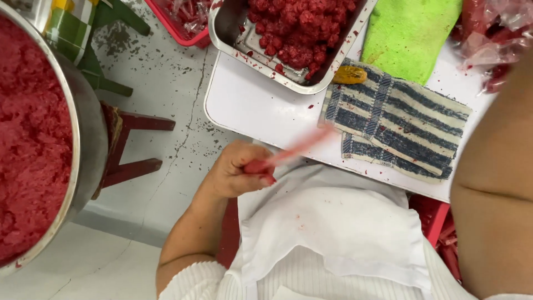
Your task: Manually twisting and tying small red sausages in plastic casings at a high speed on a production line.
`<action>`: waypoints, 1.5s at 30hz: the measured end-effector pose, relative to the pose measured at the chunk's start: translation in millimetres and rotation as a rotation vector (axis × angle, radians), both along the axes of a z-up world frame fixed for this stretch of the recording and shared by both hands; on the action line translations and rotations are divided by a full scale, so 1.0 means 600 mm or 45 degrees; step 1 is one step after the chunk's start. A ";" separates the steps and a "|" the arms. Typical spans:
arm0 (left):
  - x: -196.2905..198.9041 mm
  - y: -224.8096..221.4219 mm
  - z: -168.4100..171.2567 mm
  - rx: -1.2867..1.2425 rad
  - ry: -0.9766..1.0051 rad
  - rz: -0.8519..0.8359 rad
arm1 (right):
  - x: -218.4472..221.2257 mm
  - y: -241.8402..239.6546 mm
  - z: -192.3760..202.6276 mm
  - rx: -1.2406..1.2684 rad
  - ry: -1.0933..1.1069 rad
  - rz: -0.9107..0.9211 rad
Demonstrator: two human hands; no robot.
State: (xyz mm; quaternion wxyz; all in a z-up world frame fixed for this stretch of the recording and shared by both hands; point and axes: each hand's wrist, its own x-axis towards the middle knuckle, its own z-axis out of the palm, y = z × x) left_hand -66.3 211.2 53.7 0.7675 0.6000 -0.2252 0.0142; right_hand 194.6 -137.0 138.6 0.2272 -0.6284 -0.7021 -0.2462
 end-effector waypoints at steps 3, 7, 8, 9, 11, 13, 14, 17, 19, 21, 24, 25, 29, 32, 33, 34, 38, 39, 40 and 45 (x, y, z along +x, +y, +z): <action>0.034 -0.035 -0.010 -0.420 0.107 -0.002 | -0.019 0.098 -0.036 -0.117 0.347 -0.267; 0.093 -0.103 0.039 -0.680 0.606 -0.084 | -0.076 0.192 -0.035 -0.284 0.784 -0.662; 0.103 -0.120 0.046 -0.688 0.627 -0.094 | -0.106 0.186 -0.034 -0.295 0.801 -0.676; 0.114 -0.139 0.051 -0.594 0.798 -0.077 | -0.135 0.178 -0.033 -0.060 1.362 -0.358; 0.134 -0.172 0.049 -0.476 0.966 -0.091 | -0.175 0.165 -0.033 0.233 1.884 -0.029; 0.146 -0.209 0.035 -0.141 0.966 -0.124 | -0.200 0.149 -0.031 0.631 2.148 -0.021; 0.145 -0.206 0.033 -0.133 0.959 -0.146 | -0.202 0.132 -0.027 0.649 2.134 -0.037; 0.152 -0.197 0.046 0.182 0.198 -0.041 | -0.207 0.092 -0.021 0.608 2.019 -0.063; 0.165 -0.195 0.079 0.303 -0.093 0.243 | -0.207 0.076 -0.031 0.511 2.005 -0.234; 0.208 -0.238 0.113 0.274 -0.401 0.234 | -0.170 0.013 -0.120 0.185 1.267 -0.657; 0.248 -0.288 0.109 -0.151 -0.244 0.017 | -0.176 0.022 -0.087 0.302 1.376 -0.716; 0.260 -0.305 0.098 -0.533 0.231 -0.194 | -0.187 0.039 -0.049 0.756 2.214 -0.328; 0.253 -0.303 0.126 -0.557 0.358 -0.337 | -0.218 0.019 -0.055 0.672 2.239 -0.597; 0.255 -0.286 0.131 0.137 -0.204 -0.175 | -0.219 -0.008 -0.085 0.259 1.929 -0.542; 0.258 -0.280 0.127 0.434 -0.547 -0.053 | -0.210 -0.017 -0.112 0.151 1.654 -0.719; 0.261 -0.276 0.122 0.732 -0.886 0.065 | -0.203 -0.026 -0.140 0.045 1.371 -0.883; 0.228 -0.241 0.138 0.813 -0.897 0.079 | -0.224 -0.037 -0.121 0.012 0.992 -0.857; 0.214 -0.232 0.148 0.603 -0.708 0.052 | -0.226 -0.045 -0.126 0.014 0.833 -0.873; 0.205 -0.224 0.160 0.389 -0.527 0.026 | -0.222 -0.054 -0.128 0.016 0.664 -0.890; 0.137 -0.197 0.020 -0.201 1.080 -0.367 | -0.254 -0.032 -0.150 -0.239 0.308 -0.943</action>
